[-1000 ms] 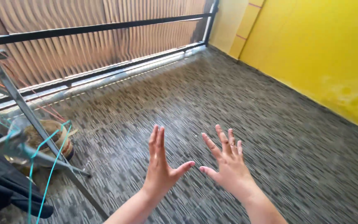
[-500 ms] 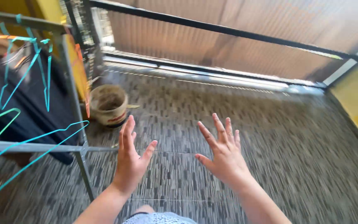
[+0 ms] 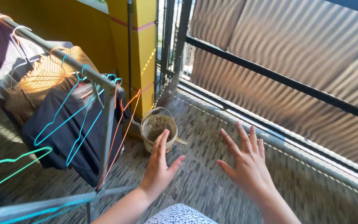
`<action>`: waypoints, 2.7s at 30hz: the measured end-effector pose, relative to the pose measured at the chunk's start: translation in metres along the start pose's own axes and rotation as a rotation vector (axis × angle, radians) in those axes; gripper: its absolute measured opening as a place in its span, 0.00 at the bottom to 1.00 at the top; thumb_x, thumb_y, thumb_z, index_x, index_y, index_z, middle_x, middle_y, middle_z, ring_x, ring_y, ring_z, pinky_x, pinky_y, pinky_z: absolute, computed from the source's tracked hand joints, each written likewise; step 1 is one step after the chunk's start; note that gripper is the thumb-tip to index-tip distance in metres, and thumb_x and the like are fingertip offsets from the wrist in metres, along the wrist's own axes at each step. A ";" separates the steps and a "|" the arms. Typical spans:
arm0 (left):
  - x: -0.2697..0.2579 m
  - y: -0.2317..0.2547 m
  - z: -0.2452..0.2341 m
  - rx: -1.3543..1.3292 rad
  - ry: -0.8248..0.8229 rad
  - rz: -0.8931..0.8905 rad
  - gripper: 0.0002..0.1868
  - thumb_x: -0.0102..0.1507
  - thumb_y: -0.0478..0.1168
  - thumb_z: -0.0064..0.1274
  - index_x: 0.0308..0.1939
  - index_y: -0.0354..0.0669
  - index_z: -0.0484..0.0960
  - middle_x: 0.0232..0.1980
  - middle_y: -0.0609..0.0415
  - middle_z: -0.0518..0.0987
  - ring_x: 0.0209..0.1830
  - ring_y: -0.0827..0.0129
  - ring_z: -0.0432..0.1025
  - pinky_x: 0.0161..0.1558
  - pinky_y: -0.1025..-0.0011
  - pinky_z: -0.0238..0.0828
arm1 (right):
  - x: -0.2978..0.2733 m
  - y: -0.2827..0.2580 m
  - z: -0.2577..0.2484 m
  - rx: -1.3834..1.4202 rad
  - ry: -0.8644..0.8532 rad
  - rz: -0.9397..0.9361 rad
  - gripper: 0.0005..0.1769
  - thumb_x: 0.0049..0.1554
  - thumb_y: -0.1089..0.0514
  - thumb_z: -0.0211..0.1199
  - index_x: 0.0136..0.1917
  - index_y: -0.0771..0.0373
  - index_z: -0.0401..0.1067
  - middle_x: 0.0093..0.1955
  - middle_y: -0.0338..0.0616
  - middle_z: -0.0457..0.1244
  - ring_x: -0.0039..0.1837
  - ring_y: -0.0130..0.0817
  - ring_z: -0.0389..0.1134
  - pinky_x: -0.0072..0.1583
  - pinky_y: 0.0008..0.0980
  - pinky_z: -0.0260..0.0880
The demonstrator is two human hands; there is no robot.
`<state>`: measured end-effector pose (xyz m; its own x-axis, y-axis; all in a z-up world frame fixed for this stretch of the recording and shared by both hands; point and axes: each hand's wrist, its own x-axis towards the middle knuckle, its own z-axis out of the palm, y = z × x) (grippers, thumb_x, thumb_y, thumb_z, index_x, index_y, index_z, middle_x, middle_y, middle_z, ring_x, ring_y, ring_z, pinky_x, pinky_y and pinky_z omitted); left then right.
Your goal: Remove dry clothes from hangers on drying racks and place them into a laundry basket.
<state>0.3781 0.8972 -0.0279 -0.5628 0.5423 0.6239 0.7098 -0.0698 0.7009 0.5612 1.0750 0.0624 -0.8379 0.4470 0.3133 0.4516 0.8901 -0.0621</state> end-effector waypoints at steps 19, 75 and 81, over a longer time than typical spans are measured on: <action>0.183 -0.108 0.104 0.360 0.696 -0.204 0.42 0.65 0.39 0.59 0.77 0.35 0.52 0.79 0.36 0.59 0.77 0.47 0.60 0.71 0.56 0.65 | 0.368 0.098 0.128 0.333 -0.196 -0.865 0.52 0.46 0.45 0.73 0.79 0.45 0.53 0.84 0.55 0.37 0.82 0.67 0.34 0.72 0.66 0.42; 0.273 -0.348 -0.011 0.711 1.532 -1.085 0.03 0.60 0.35 0.59 0.35 0.39 0.82 0.28 0.51 0.84 0.28 0.64 0.79 0.35 0.66 0.75 | 0.616 -0.239 0.341 1.182 -1.089 -1.982 0.18 0.49 0.60 0.77 0.43 0.67 0.69 0.45 0.47 0.63 0.43 0.40 0.69 0.44 0.35 0.71; 0.266 -0.361 -0.002 0.570 1.590 -0.903 0.03 0.65 0.34 0.54 0.40 0.37 0.79 0.26 0.54 0.79 0.20 0.72 0.75 0.26 0.69 0.72 | 0.622 -0.193 0.369 0.877 -0.453 -2.427 0.12 0.50 0.57 0.70 0.41 0.63 0.69 0.43 0.48 0.61 0.49 0.49 0.65 0.47 0.44 0.69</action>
<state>-0.0286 1.0655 -0.1141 -0.3674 -0.9225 0.1186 -0.1245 0.1752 0.9766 -0.1601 1.2141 -0.0800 0.4447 -0.8452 0.2965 -0.8053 -0.5222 -0.2807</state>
